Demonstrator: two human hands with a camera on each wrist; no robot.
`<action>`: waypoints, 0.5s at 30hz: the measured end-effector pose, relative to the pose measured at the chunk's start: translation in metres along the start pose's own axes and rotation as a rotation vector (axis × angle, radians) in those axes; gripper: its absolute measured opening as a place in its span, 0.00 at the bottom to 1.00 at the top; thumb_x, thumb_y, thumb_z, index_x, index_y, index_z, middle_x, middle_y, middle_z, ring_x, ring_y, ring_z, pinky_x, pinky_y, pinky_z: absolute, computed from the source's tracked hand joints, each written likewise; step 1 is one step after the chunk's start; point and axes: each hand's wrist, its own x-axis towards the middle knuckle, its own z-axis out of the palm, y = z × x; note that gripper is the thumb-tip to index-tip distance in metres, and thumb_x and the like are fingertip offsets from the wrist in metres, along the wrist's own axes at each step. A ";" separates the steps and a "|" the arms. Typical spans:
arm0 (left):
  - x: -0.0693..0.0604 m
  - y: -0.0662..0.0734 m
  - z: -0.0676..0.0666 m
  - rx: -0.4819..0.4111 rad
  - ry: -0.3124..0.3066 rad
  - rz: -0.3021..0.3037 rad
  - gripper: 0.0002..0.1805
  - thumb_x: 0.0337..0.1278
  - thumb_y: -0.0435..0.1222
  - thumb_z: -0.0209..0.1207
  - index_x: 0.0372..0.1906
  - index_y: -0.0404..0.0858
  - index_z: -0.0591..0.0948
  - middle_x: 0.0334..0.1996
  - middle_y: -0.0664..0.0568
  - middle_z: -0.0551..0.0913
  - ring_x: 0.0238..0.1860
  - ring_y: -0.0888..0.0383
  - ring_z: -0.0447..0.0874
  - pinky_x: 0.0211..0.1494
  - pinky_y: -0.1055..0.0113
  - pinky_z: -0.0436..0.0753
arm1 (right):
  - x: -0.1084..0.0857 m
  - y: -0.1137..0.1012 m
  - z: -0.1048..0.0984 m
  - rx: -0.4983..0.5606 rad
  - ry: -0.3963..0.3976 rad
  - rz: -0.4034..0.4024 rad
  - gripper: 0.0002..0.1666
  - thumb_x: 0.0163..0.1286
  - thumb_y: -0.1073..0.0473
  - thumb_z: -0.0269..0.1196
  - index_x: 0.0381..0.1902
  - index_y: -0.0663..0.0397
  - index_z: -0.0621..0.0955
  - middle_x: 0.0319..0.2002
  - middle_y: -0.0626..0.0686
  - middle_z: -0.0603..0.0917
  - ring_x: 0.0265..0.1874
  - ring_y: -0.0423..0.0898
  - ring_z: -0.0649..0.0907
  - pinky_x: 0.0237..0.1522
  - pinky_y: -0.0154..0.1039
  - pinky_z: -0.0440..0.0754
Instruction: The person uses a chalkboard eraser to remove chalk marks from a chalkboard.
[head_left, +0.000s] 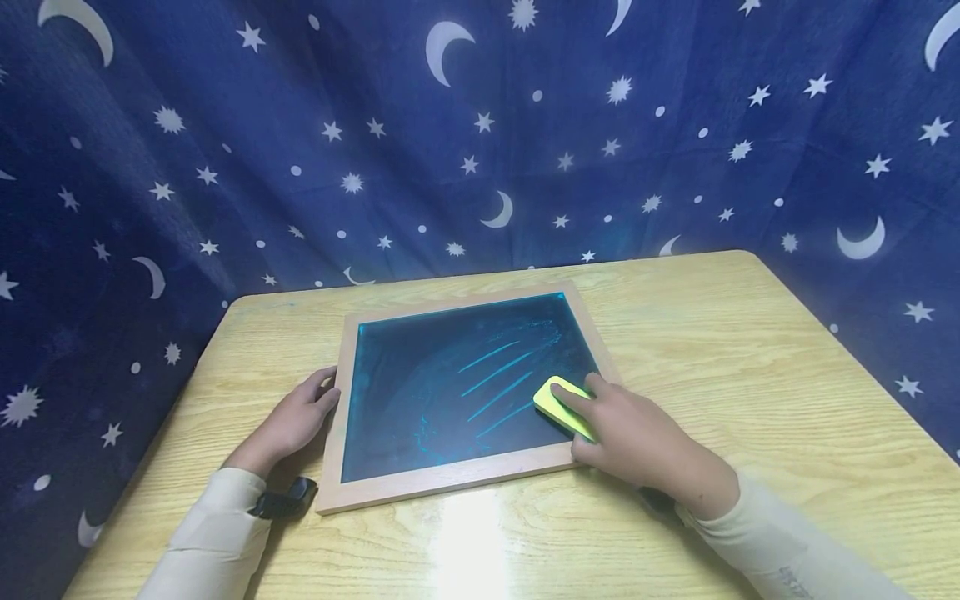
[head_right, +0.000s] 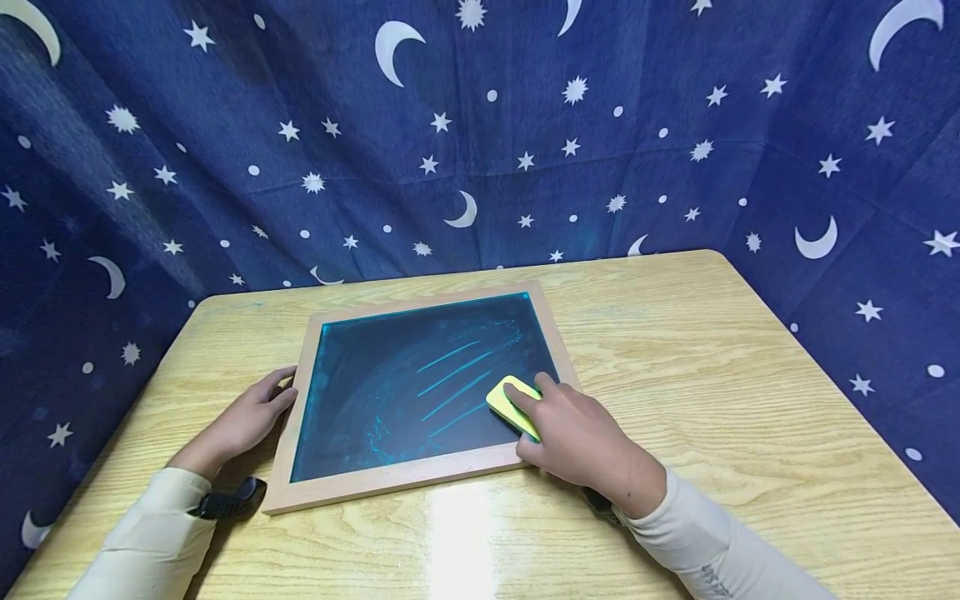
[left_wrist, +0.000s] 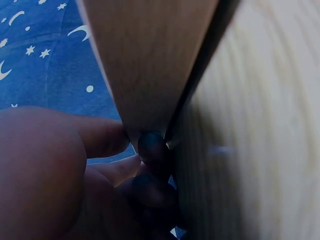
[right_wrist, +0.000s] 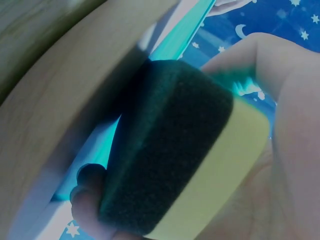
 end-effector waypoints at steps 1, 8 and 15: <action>0.000 0.000 0.000 -0.002 0.000 0.001 0.31 0.81 0.43 0.35 0.78 0.29 0.51 0.72 0.26 0.62 0.72 0.28 0.61 0.73 0.35 0.63 | 0.000 -0.001 0.000 -0.004 0.003 -0.006 0.40 0.56 0.53 0.64 0.70 0.46 0.75 0.32 0.48 0.68 0.21 0.40 0.65 0.20 0.31 0.63; -0.001 0.001 0.000 0.001 0.009 0.012 0.31 0.81 0.42 0.35 0.78 0.28 0.51 0.72 0.25 0.62 0.72 0.28 0.61 0.73 0.35 0.63 | -0.003 -0.008 0.001 -0.036 0.013 -0.042 0.38 0.58 0.52 0.64 0.69 0.44 0.75 0.34 0.48 0.70 0.22 0.39 0.65 0.21 0.30 0.63; -0.002 0.002 0.001 -0.011 0.010 0.016 0.31 0.81 0.41 0.35 0.78 0.28 0.51 0.70 0.25 0.64 0.70 0.29 0.65 0.72 0.36 0.66 | -0.004 -0.013 0.003 -0.049 0.012 -0.064 0.38 0.58 0.52 0.65 0.70 0.42 0.75 0.35 0.48 0.71 0.24 0.39 0.67 0.23 0.31 0.66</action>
